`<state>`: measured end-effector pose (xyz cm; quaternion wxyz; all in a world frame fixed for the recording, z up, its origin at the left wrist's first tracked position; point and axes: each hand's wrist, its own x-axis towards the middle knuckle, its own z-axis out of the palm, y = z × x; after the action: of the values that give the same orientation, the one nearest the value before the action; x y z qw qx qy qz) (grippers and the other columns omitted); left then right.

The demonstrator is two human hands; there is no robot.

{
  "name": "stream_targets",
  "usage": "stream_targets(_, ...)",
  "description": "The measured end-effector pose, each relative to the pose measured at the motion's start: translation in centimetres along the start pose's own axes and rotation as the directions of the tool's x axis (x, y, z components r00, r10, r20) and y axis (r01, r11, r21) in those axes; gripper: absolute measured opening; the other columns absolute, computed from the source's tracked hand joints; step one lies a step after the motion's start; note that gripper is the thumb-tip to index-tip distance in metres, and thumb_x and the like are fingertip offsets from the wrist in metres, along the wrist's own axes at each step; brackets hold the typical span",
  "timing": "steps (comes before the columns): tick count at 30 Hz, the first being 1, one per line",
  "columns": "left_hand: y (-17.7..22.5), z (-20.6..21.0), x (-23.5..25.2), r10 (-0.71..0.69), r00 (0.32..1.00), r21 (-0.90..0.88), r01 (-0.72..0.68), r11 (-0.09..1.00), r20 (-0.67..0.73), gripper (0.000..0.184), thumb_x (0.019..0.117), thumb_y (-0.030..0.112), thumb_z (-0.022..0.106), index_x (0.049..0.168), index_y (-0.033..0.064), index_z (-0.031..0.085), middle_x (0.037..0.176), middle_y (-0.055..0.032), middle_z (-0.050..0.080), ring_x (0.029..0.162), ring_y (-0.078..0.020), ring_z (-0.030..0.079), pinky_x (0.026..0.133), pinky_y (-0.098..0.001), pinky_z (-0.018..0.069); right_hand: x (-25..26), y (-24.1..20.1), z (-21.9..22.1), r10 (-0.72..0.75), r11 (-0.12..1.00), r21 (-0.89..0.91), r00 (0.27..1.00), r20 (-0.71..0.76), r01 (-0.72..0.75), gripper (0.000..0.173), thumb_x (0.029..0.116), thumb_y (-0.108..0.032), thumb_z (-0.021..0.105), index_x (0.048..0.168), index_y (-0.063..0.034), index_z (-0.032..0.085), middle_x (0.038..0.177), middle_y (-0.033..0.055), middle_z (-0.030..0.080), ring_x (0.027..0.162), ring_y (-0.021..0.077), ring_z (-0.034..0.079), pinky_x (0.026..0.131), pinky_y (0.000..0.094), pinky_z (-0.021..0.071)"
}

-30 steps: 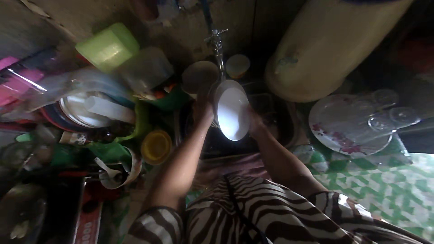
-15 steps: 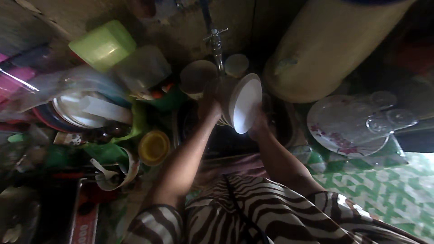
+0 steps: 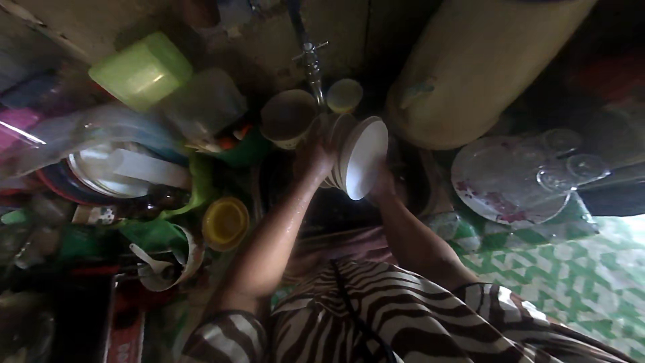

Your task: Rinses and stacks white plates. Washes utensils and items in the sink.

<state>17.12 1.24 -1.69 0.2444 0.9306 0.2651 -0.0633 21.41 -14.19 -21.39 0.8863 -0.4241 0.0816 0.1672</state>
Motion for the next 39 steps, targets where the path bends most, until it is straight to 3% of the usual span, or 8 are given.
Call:
stream_targets(5, -1.7, -1.2, -0.4, -0.019, 1.0, 0.002, 0.019, 1.0, -0.023, 0.044, 0.1059, 0.041, 0.052, 0.126, 0.0048, 0.065, 0.118, -0.0215, 0.068, 0.113, -0.0373, 0.066, 0.096, -0.0582, 0.0517, 1.0, 0.7, 1.9, 0.058, 0.977, 0.2, 0.996, 0.061, -0.069, 0.037, 0.1115, -0.034, 0.037, 0.137, -0.0095, 0.051, 0.115, 0.0055, 0.067, 0.105, 0.0134, 0.067, 0.091, 0.0369, 0.058)
stream_targets(11, -3.2, -1.9, -1.4, -0.074, 0.996, -0.007, 0.074, 0.997, -0.058, 0.045, 0.1032, 0.048, 0.054, 0.121, 0.009, 0.068, 0.12, -0.0192, 0.067, 0.115, -0.0365, 0.064, 0.095, -0.0592, 0.0522, 1.1, 2.4, 2.9, 0.087, 0.983, 0.151, 0.988, 0.127, -0.106, 0.043, 0.1114, -0.039, 0.036, 0.14, -0.0108, 0.05, 0.119, 0.0066, 0.068, 0.108, 0.015, 0.067, 0.093, 0.0391, 0.0583)
stream_targets(16, -4.3, -1.1, -4.2, -0.134, 0.989, -0.002, 0.134, 0.991, -0.064, 0.049, 0.1009, 0.046, 0.06, 0.132, 0.0088, 0.065, 0.137, -0.0223, 0.059, 0.127, -0.038, 0.058, 0.102, -0.0576, 0.0496, -1.0, 2.3, 2.8, 0.17, 0.982, 0.063, 0.975, 0.142, -0.18, 0.044, 0.1114, -0.042, 0.034, 0.143, -0.0136, 0.047, 0.122, 0.0031, 0.066, 0.109, 0.0111, 0.065, 0.094, 0.0353, 0.0572)
stream_targets(22, -4.6, -2.2, -3.2, -0.196, 0.977, 0.003, 0.197, 0.98, -0.083, 0.049, 0.1023, 0.045, 0.058, 0.135, 0.0089, 0.064, 0.133, -0.0215, 0.063, 0.124, -0.0377, 0.061, 0.101, -0.058, 0.0502, 1.3, 4.4, 4.2, 0.174, 0.985, -0.025, 0.978, 0.119, -0.172, 0.047, 0.111, -0.038, 0.038, 0.146, -0.0084, 0.046, 0.128, 0.0107, 0.064, 0.114, 0.018, 0.064, 0.097, 0.0414, 0.0555)
stream_targets(25, -4.4, -2.9, -1.3, -0.192, 0.976, -0.013, 0.192, 0.981, -0.104, 0.045, 0.1019, 0.044, 0.058, 0.128, 0.0078, 0.065, 0.124, -0.0207, 0.066, 0.117, -0.037, 0.064, 0.096, -0.0577, 0.0531, 2.5, 4.1, 5.8, 0.182, 0.981, -0.067, 0.982, 0.041, -0.18, 0.048, 0.11, -0.042, 0.041, 0.145, -0.0092, 0.048, 0.129, 0.0104, 0.063, 0.114, 0.0177, 0.063, 0.097, 0.0411, 0.0551)
stream_targets(28, -4.5, -3.1, -0.8, -0.178, 0.978, -0.022, 0.177, 0.984, -0.111, 0.048, 0.1025, 0.047, 0.056, 0.128, 0.0072, 0.066, 0.12, -0.0206, 0.068, 0.113, -0.0375, 0.066, 0.093, -0.0597, 0.0535, 3.1, 3.9, 6.0, 0.098, 0.995, -0.001, 0.984, 0.148, -0.099, 0.043, 0.111, -0.036, 0.039, 0.141, -0.0081, 0.049, 0.12, 0.0076, 0.066, 0.106, 0.0137, 0.065, 0.092, 0.0377, 0.0573)
stream_targets(35, -3.0, -2.4, -2.0, -0.17, 0.984, 0.02, 0.172, 0.985, -0.05, 0.047, 0.1028, 0.049, 0.055, 0.132, 0.0128, 0.065, 0.125, -0.0184, 0.067, 0.116, -0.0361, 0.065, 0.095, -0.0588, 0.0524, 2.5, 3.3, 3.9, 0.163, 0.976, 0.132, 0.982, 0.097, -0.175, 0.039, 0.1105, -0.039, 0.04, 0.132, -0.0097, 0.055, 0.111, 0.0065, 0.068, 0.1, 0.0153, 0.067, 0.088, 0.0392, 0.0586)
stream_targets(39, -2.3, -0.9, -0.2, -0.052, 0.998, 0.006, 0.052, 0.999, -0.047, 0.045, 0.1024, 0.046, 0.057, 0.128, 0.0097, 0.066, 0.126, -0.0186, 0.066, 0.12, -0.0355, 0.063, 0.098, -0.058, 0.0515, 2.8, 2.4, 3.0, 0.104, 0.989, 0.106, 0.994, 0.016, -0.105, 0.045, 0.1105, -0.041, 0.039, 0.136, -0.0073, 0.054, 0.117, 0.0085, 0.067, 0.105, 0.0158, 0.066, 0.091, 0.0392, 0.0575)
